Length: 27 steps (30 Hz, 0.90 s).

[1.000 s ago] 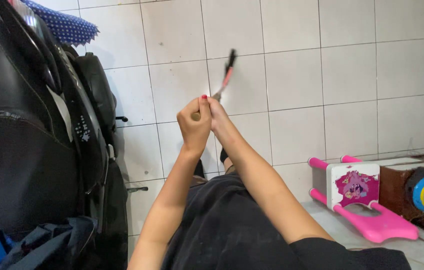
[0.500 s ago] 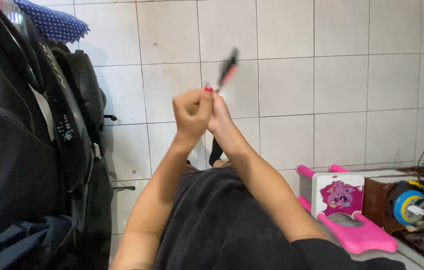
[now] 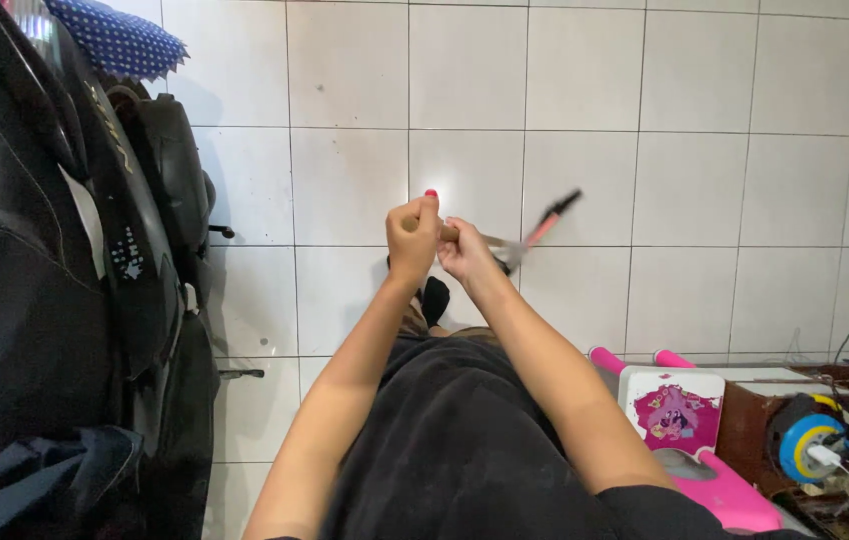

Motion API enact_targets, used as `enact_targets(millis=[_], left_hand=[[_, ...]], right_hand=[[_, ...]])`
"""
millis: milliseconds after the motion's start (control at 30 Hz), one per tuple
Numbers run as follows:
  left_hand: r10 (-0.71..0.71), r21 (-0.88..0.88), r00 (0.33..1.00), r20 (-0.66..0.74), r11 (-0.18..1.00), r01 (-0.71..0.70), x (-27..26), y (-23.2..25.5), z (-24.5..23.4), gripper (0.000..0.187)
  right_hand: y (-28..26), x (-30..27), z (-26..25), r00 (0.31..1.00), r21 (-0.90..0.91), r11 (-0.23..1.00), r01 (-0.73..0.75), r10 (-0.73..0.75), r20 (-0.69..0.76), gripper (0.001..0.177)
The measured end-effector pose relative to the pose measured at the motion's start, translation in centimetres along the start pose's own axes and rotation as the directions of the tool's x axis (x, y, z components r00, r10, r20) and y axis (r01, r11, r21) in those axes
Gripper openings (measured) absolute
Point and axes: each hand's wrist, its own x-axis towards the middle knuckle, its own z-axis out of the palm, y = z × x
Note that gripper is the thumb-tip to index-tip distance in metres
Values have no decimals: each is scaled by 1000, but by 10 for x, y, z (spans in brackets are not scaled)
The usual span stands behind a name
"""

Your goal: Sweeping the tiled floor of a room containing a motorcycle and furniture.

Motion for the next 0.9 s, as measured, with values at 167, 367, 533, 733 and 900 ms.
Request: enact_targets(millis=[167, 367, 533, 733, 900], left_hand=[[105, 119, 988, -110, 989, -91, 20, 48, -5, 48], [225, 217, 963, -149, 958, -190, 53, 86, -8, 41], [406, 278, 910, -80, 886, -371, 77, 87, 1, 29], [480, 332, 874, 77, 814, -476, 89, 116, 16, 35], [470, 182, 876, 108, 857, -482, 102, 127, 12, 41]], right_hand=[[-3, 2, 61, 948, -15, 998, -65, 66, 312, 24], [-9, -7, 152, 933, -152, 988, 30, 27, 360, 27], [-28, -63, 191, 886, -501, 778, 378, -149, 438, 18], [-45, -64, 197, 686, -362, 731, 578, -195, 701, 19], [-56, -37, 189, 823, -102, 951, 290, -194, 534, 24]])
